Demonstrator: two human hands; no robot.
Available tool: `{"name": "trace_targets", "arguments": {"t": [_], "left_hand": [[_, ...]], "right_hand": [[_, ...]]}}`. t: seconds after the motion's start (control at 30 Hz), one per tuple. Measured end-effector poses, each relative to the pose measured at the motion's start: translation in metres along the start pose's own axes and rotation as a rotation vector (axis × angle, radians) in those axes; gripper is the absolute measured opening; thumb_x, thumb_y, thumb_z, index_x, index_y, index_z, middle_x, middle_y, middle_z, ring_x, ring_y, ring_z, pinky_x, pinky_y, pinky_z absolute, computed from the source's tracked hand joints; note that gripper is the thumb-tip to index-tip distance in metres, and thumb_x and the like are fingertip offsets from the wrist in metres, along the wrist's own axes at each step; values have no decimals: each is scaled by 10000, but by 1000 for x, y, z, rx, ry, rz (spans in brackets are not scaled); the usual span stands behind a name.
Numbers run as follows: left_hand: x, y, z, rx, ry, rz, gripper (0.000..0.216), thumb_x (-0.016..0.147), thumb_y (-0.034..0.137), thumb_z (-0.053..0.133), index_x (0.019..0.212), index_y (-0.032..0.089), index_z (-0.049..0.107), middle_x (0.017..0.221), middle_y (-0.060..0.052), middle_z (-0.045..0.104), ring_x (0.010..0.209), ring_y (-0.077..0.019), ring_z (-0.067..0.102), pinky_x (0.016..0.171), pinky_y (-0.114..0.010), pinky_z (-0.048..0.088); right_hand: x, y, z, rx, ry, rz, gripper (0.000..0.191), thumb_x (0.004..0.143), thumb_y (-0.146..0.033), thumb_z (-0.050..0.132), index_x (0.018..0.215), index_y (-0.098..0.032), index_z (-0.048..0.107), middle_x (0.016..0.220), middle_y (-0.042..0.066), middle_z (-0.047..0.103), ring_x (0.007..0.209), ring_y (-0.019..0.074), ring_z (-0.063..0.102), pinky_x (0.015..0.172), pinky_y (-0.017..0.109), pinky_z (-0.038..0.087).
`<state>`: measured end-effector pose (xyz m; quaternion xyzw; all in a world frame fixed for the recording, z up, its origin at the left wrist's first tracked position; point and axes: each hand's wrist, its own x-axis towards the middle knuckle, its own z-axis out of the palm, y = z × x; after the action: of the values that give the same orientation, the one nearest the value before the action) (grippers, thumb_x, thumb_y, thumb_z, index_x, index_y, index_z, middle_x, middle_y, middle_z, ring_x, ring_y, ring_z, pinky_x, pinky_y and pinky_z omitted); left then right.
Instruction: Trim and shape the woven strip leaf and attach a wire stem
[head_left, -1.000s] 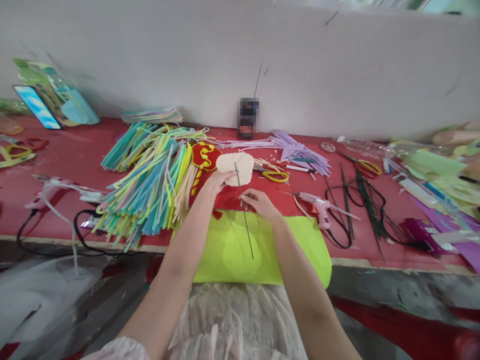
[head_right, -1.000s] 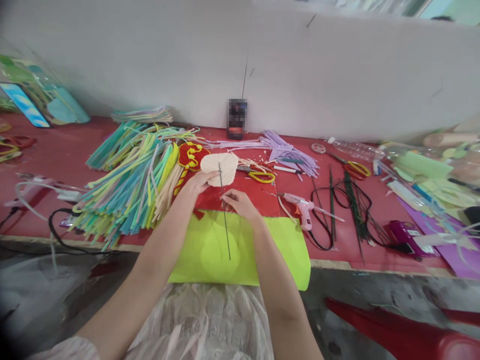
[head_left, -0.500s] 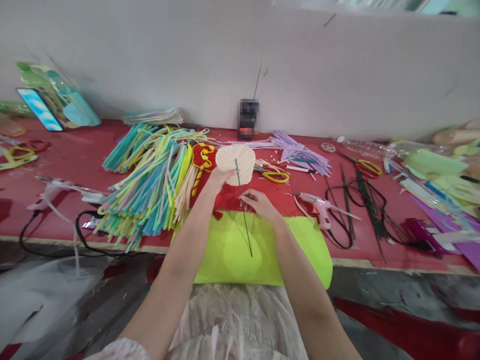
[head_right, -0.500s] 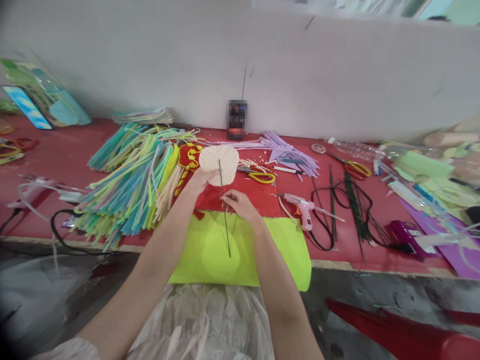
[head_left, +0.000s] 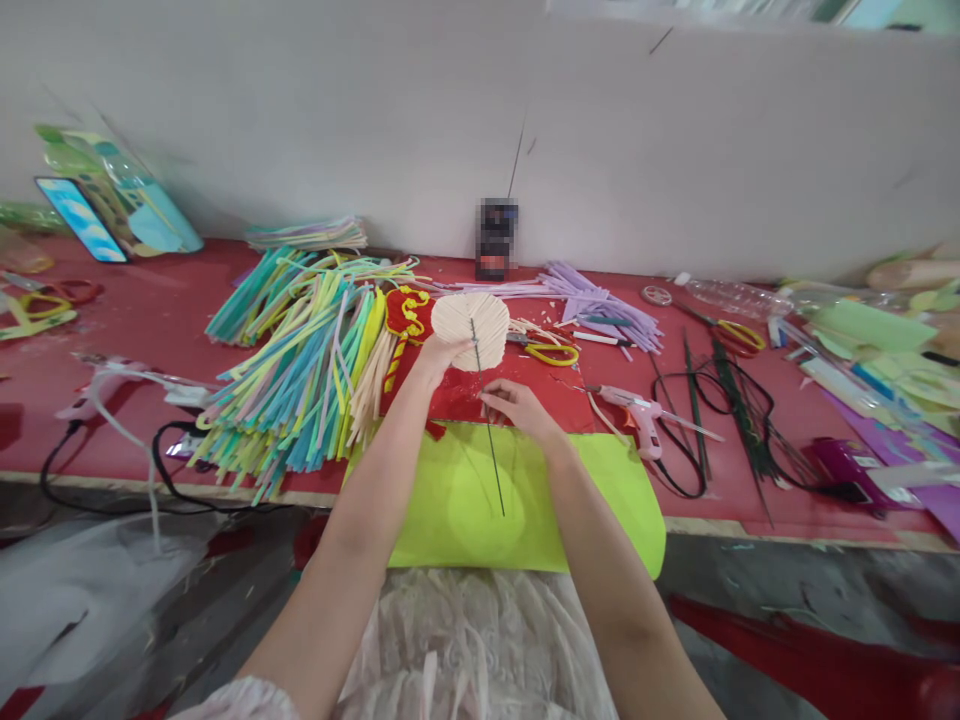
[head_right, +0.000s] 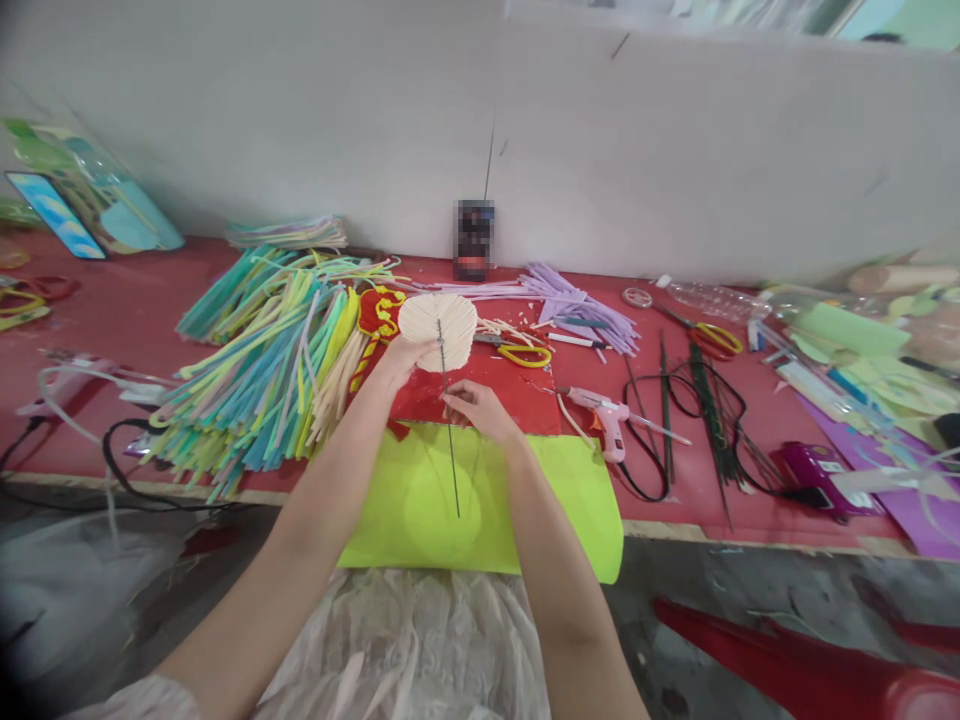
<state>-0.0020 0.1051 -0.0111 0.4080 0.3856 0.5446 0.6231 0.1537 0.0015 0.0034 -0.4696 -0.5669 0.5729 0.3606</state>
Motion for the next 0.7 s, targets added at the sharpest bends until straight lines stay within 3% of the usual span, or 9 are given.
{"name": "trace_targets", "arguments": {"t": [0.2,0.4,0.47,0.57,0.7], "left_hand": [[2,1,2,-82,65,45,509,582,225,749,1070,131,634,1089,-112,676,976,-226,641,896,-368,479],[-10,8,4,3,99,-175,444,606,216,717,1033,120,642,1047,-127,688,904,-234,662,804,-357,516],[-20,7,4,121,81,-210,431,599,225,718,1009,109,649,1036,-139,690,899,-251,662,792,-360,513],[-39,9,6,509,80,-213,376,618,241,705,970,117,662,1045,-147,684,966,-278,639,818,-361,488],[-68,21,13,970,133,-62,502,669,318,684,1124,131,580,1124,-169,639,1054,-292,593,868,-369,451]], "right_hand": [[-6,-3,-9,217,-13,-26,231,718,-386,675,782,-185,582,610,-28,614,472,63,505,452,184,396],[-6,-4,-21,514,190,-117,212,685,-357,705,753,-203,577,565,-52,576,397,45,445,335,154,324],[-4,-5,-21,545,237,-127,216,671,-354,715,739,-204,576,572,-50,587,389,42,448,325,150,331],[-2,-6,-19,560,248,-123,221,655,-345,730,731,-202,579,569,-46,600,396,45,472,331,144,358],[-1,-5,-16,527,238,-127,239,651,-361,735,732,-196,583,565,-39,613,392,49,477,329,147,365]]}}
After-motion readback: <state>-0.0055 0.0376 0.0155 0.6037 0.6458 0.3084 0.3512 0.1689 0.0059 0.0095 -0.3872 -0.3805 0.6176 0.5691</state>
